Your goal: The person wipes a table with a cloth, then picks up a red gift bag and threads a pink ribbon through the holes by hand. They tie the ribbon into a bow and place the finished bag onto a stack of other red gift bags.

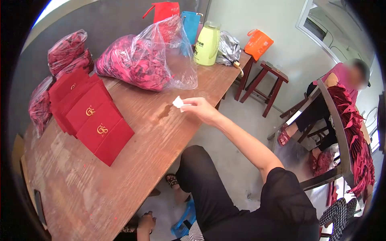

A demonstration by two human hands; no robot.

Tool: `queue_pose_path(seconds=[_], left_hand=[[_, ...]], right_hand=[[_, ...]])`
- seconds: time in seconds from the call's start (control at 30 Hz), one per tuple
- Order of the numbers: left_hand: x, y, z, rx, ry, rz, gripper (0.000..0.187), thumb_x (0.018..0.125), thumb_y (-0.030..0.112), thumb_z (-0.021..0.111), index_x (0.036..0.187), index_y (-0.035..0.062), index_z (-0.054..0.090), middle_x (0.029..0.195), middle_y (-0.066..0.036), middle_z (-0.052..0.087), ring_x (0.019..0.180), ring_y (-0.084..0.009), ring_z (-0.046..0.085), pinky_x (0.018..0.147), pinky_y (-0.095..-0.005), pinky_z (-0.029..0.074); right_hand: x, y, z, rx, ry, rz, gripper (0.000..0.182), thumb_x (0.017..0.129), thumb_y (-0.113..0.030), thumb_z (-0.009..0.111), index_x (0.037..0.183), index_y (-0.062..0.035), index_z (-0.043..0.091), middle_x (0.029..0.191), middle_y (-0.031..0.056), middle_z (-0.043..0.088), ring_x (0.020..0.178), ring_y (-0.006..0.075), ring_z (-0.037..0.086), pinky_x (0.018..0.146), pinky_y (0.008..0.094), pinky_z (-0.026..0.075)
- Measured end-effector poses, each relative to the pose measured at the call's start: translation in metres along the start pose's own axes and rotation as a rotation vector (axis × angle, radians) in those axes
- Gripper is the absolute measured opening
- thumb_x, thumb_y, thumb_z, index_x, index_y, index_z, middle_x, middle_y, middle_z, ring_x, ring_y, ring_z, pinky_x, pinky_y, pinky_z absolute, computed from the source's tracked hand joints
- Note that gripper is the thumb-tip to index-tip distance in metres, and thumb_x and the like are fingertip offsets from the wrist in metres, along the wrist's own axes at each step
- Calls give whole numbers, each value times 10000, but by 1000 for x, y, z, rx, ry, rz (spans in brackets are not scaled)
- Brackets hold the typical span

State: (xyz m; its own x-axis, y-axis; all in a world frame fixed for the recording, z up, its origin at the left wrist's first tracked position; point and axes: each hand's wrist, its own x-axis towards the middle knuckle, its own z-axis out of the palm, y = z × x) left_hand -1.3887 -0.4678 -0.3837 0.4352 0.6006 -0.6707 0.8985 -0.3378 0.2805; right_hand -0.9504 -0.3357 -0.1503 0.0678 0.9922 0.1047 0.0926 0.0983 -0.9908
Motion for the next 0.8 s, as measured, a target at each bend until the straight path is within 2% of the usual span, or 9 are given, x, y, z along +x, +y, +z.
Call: queue_pose_path(seconds=[0.1, 0.13, 0.27, 0.43, 0.53, 0.63, 0.67, 0.73, 0.8], left_hand=[[6, -7, 8, -21, 35, 13, 415, 860, 281, 578, 1159, 3, 506, 1039, -244, 617, 960, -386, 613, 817, -461, 500], [7, -9, 10, -19, 38, 13, 415, 860, 281, 578, 1159, 3, 506, 1039, -244, 617, 960, -386, 613, 817, -461, 500], [7, -11, 10, -49, 66, 37, 427, 849, 273, 585, 1170, 1, 509, 1026, -248, 620, 959, -391, 613, 817, -471, 498], [1, -6, 6, -15, 64, 45, 439, 852, 292, 576, 1172, -2, 510, 1041, -250, 619, 975, -391, 609, 826, -472, 497], [-10, -1, 6, 99, 96, 74, 350, 959, 224, 471, 1185, -25, 568, 1013, -210, 648, 850, -270, 637, 720, -417, 490], [-5, -8, 19, 110, 168, 78, 345, 966, 206, 443, 1201, -17, 559, 1000, -223, 652, 805, -318, 640, 649, -455, 474], [-15, 6, 1, 83, 46, -8, 361, 970, 211, 429, 1234, -12, 533, 1058, -223, 636, 874, -321, 632, 704, -451, 476], [-23, 7, -2, 50, -73, -108, 379, 975, 215, 416, 1267, -7, 508, 1116, -223, 621, 944, -325, 625, 759, -447, 478], [-25, -4, 13, 45, 140, 59, 408, 977, 219, 400, 1320, 4, 454, 1210, -208, 578, 1090, -309, 572, 882, -438, 442]], right_hand=[[20, -2, 22, -764, 82, -245, 268, 830, -168, 634, 1046, -15, 676, 945, 113, 602, 827, 198, 584, 750, 321, 481], [32, 11, 26, -816, 110, -402, 218, 813, -154, 617, 964, -7, 674, 880, 144, 565, 810, 270, 580, 720, 364, 480], [48, 38, 45, -1102, 201, -580, 81, 759, -74, 587, 740, 4, 601, 825, 186, 550, 819, 358, 553, 742, 442, 464], [17, 28, 59, -912, -76, -639, 109, 782, -98, 610, 833, -2, 621, 835, 155, 537, 827, 333, 554, 732, 407, 460], [6, 3, 32, -775, -168, -431, 185, 804, -139, 620, 939, -23, 671, 852, 139, 607, 819, 263, 605, 719, 361, 480], [5, -9, -29, -422, 109, -134, 188, 847, -180, 625, 941, -27, 679, 760, -10, 627, 667, 65, 536, 596, 239, 437], [3, -16, -47, -383, 216, -113, 176, 847, -165, 624, 943, -29, 679, 742, -38, 599, 632, 43, 500, 560, 205, 411], [18, 5, -89, -334, 483, -112, 178, 836, -168, 632, 934, -25, 675, 732, -9, 612, 630, 56, 537, 546, 211, 406], [38, 16, -115, -551, 700, -149, 205, 805, -170, 649, 949, -24, 666, 745, 38, 642, 674, 110, 584, 609, 264, 459]])
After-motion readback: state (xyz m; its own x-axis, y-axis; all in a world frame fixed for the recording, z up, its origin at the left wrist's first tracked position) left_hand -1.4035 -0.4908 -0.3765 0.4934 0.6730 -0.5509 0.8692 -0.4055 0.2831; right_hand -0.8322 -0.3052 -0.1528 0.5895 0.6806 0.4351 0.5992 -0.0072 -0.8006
